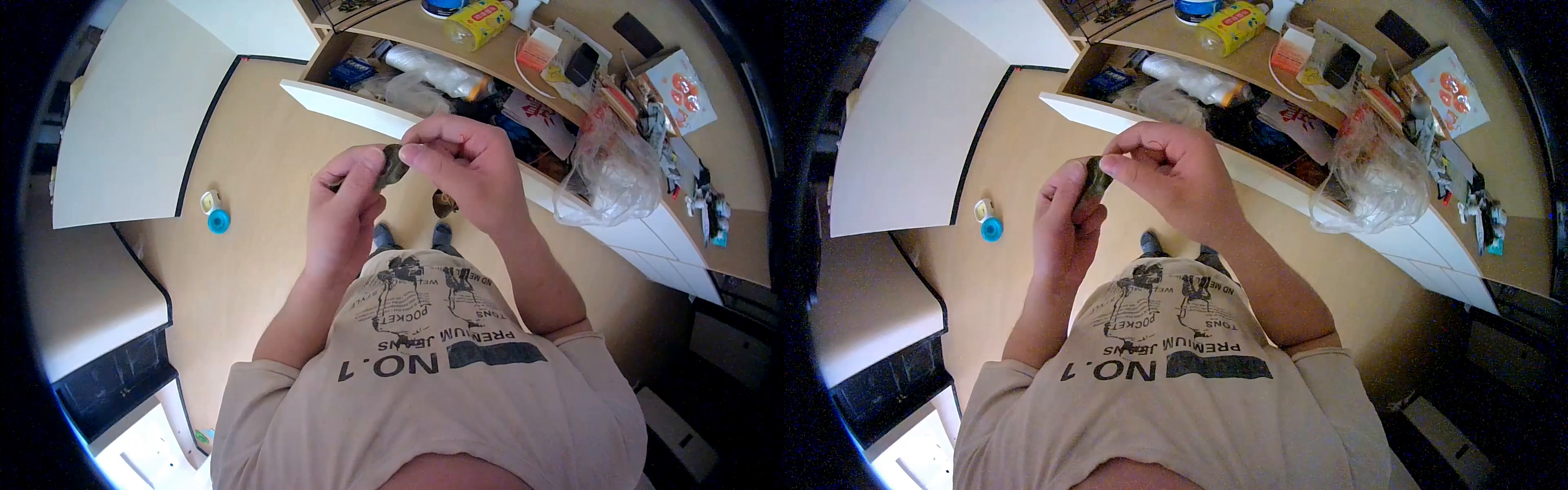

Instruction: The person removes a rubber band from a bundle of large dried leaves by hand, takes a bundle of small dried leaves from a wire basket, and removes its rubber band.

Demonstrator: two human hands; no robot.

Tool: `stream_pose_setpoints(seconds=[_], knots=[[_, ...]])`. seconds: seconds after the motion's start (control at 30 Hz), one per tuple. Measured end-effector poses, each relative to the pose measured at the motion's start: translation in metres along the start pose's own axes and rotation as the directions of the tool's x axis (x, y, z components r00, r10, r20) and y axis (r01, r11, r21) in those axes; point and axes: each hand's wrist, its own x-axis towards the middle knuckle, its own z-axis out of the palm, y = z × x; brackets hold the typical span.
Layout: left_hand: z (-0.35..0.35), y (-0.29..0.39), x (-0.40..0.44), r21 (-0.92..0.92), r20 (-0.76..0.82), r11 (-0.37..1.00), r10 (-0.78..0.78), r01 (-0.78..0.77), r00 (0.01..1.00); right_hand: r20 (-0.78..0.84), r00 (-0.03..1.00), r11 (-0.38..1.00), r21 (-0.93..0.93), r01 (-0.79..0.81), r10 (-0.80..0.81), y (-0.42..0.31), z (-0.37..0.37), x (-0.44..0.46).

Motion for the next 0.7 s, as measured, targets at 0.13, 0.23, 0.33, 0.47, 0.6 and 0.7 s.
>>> stream_pose_setpoints(seconds=[0.13,0.23,0.33,0.47,0.6,0.7], knots=[[0.006,-0.003,-0.003,0.198,-0.032,0.972,0.133,-0.124,0.991,0.004,0.999,0.999,0.006,0.034,-0.034,0.003,0.003,-0.002],[0.002,-0.007,-0.001,0.166,-0.066,0.969,0.197,-0.184,0.978,0.032,0.996,0.993,-0.086,0.086,-0.084,0.0,-0.004,-0.004],[0.003,-0.004,-0.003,0.136,-0.123,0.974,0.2,-0.183,0.972,0.089,0.995,0.939,0.334,-0.082,0.055,0.001,-0.009,-0.008],[0.002,-0.002,-0.004,0.104,-0.166,0.973,0.223,-0.208,0.961,-0.007,0.969,0.903,-0.364,0.228,-0.247,-0.002,-0.003,-0.013],[0.003,-0.004,-0.004,0.224,-0.129,0.923,0.347,-0.313,0.929,0.106,0.856,0.612,-0.655,0.443,-0.506,-0.01,0.007,-0.017],[0.009,-0.001,-0.007,0.367,-0.118,0.847,0.452,-0.384,0.884,0.197,0.859,0.49,-0.751,0.442,-0.473,-0.018,0.011,-0.02]])
